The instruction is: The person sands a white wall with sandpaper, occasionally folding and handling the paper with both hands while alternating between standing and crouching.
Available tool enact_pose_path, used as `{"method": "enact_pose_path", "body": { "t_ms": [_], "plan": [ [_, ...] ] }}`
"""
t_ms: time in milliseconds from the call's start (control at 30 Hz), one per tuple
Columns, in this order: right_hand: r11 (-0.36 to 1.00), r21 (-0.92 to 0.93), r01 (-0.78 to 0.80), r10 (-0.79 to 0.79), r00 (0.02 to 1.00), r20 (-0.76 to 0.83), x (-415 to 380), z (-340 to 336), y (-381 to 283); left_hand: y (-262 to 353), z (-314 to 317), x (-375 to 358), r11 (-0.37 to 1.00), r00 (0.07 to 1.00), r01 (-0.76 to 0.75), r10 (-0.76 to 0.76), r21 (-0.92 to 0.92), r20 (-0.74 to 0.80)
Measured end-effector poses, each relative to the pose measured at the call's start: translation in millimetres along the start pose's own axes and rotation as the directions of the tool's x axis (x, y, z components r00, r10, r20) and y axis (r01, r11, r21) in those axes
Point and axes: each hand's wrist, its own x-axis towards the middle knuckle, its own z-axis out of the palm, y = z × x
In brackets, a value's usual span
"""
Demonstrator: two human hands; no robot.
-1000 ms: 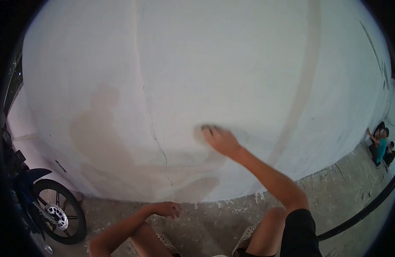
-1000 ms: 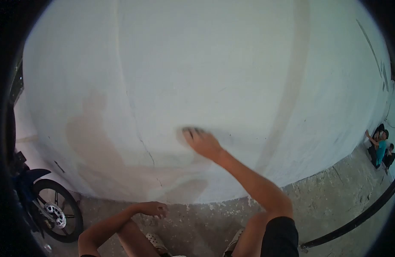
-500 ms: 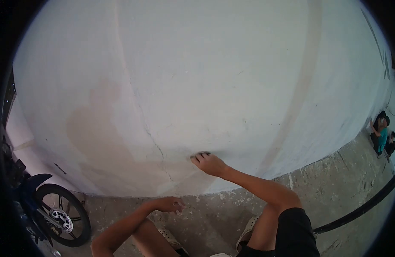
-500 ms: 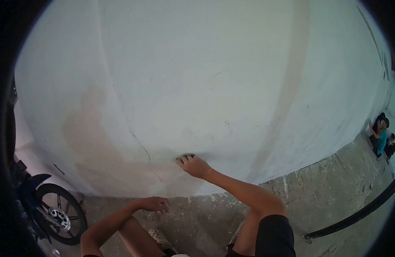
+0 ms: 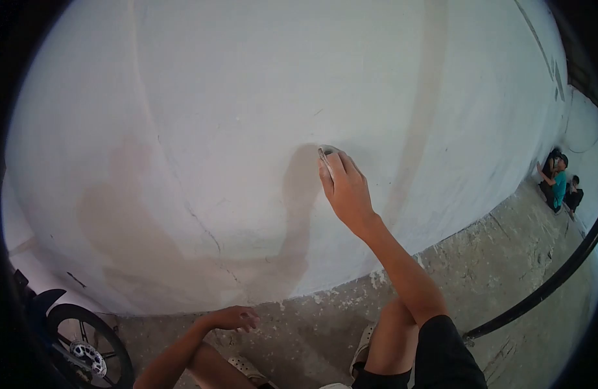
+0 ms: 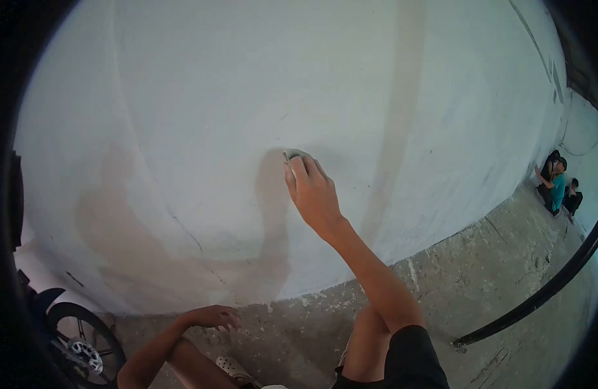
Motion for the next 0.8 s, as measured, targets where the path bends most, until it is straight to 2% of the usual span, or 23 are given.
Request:
{"method": "enact_pose_path", "body": {
  "t_ms": [33,100,133,167,267,333,367,433,467,500,533,567,600,633,700,733,800],
  "plan": [
    [1.0,-0.003,-0.002,0.002,1.0,0.0,-5.7,5.4,7.2,1.1,-1.5,2.7,1.0,1.0,-0.001,0.001,0.002,0.003],
    [0.994,-0.061,0.093,-0.083,0.986,0.146,-34.3,30.5,29.6,1.6,-2.3,8.8,1.0,0.999,0.02,-0.02,-0.002,0.039],
    [0.994,-0.061,0.088,-0.079,0.986,0.148,-52.4,41.6,35.6,2.8,-2.2,11.7,1.0,0.999,0.023,-0.023,-0.003,0.043],
    [0.983,-0.063,0.17,-0.149,0.955,0.258,-75.0,52.9,38.4,5.0,-2.1,14.4,1.0,0.999,0.025,-0.025,-0.005,0.043],
    [0.934,-0.05,0.355,-0.263,0.774,0.576,-142.2,72.9,43.0,9.9,-3.1,18.3,1.0,0.999,0.025,-0.024,-0.01,0.041],
    [0.919,0.067,0.389,-0.313,0.615,0.723,-179.4,81.5,53.0,13.8,-4.4,19.7,1.0,0.999,0.019,-0.018,-0.005,0.037],
    [0.919,0.06,0.389,-0.31,0.621,0.72,-178.5,79.1,56.2,15.3,-4.2,19.8,1.0,0.999,0.017,-0.017,0.0,0.037],
    [0.958,0.077,0.277,-0.223,0.549,0.805,-177.7,76.7,59.5,15.9,-3.7,18.5,1.0,0.999,0.018,-0.018,0.008,0.042],
    [0.981,0.044,0.191,-0.157,0.628,0.763,-163.3,66.8,55.8,15.9,-3.3,17.8,1.0,0.999,0.023,-0.023,0.007,0.03],
    [0.983,0.016,0.181,-0.138,0.692,0.709,-149.0,60.2,59.1,17.1,-3.7,18.3,1.0,0.999,0.028,-0.028,0.011,0.025],
    [0.993,0.025,0.114,-0.108,0.809,0.578,-131.3,51.7,60.0,17.8,-3.9,18.3,0.999,0.999,0.03,-0.031,0.02,0.038],
    [0.98,0.122,-0.155,0.069,0.847,0.527,-101.5,27.1,44.0,18.1,-5.1,17.2,1.0,0.999,0.023,-0.023,0.016,0.044],
    [0.991,0.047,-0.127,0.099,0.915,0.39,-94.4,30.7,51.9,17.2,-5.5,15.3,1.0,0.999,0.021,-0.022,0.009,0.049],
    [0.981,0.071,-0.179,0.156,0.955,0.251,-70.5,11.8,39.3,16.8,-5.3,13.7,0.999,0.998,0.03,-0.031,0.01,0.055],
    [0.99,0.071,-0.119,0.115,0.991,0.063,-42.8,-7.6,32.0,20.2,-6.7,12.1,0.999,0.999,0.036,-0.036,0.007,0.031],
    [0.99,0.076,-0.121,0.116,0.991,0.066,-46.8,-2.6,33.4,21.7,-7.0,11.6,0.999,0.999,0.041,-0.041,0.003,0.031],
    [1.0,-0.016,-0.017,0.02,0.981,0.194,-63.2,18.0,42.0,24.4,-7.4,13.7,0.998,0.997,0.055,-0.056,0.015,0.049]
  ]
}}
